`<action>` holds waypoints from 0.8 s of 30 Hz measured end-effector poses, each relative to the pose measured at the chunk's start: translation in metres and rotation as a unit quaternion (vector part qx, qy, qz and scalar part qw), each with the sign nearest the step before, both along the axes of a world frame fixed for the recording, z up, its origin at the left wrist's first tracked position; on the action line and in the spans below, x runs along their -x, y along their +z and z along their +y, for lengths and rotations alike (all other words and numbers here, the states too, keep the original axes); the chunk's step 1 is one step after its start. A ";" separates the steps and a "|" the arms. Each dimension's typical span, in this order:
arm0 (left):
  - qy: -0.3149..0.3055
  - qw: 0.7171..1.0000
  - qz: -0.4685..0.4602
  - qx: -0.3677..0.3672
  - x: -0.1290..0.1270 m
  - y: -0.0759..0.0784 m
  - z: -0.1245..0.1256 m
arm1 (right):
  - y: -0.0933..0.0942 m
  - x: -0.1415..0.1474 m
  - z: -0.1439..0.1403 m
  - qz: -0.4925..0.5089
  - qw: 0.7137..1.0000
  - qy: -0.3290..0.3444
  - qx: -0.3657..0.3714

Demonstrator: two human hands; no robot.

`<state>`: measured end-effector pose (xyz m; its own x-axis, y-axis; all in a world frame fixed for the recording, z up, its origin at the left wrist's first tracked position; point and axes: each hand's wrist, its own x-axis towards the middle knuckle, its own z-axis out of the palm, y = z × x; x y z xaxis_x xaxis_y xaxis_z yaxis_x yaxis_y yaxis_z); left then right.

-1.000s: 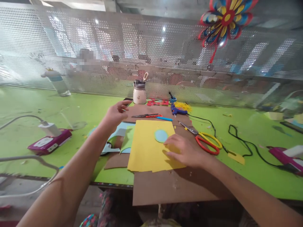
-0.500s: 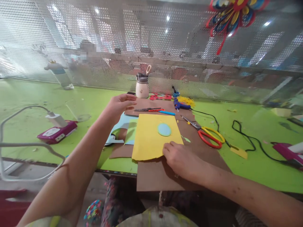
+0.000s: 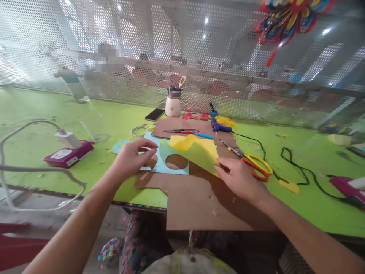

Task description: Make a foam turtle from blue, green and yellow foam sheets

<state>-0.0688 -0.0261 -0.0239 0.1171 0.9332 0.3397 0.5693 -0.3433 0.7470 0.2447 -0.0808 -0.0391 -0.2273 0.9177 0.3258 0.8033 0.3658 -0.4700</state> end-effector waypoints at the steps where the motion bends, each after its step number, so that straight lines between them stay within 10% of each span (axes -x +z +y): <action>1: 0.002 1.000 0.012 -0.024 0.004 -0.006 -0.006 | -0.002 -0.001 0.000 0.008 1.000 0.002 0.003; 16: -0.098 0.936 0.330 -0.068 -0.001 -0.028 -0.017 | -0.008 -0.006 -0.002 0.021 0.999 -0.014 -0.024; 24: -0.104 0.943 0.310 -0.060 -0.007 -0.026 -0.021 | -0.004 -0.002 -0.016 -0.010 0.999 -0.032 0.021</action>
<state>-0.0620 -0.0472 -0.0496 0.5044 0.8270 0.2484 0.7945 -0.5571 0.2416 0.2469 -0.0964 -0.0430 -0.1734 0.9436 0.2820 0.8335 0.2931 -0.4684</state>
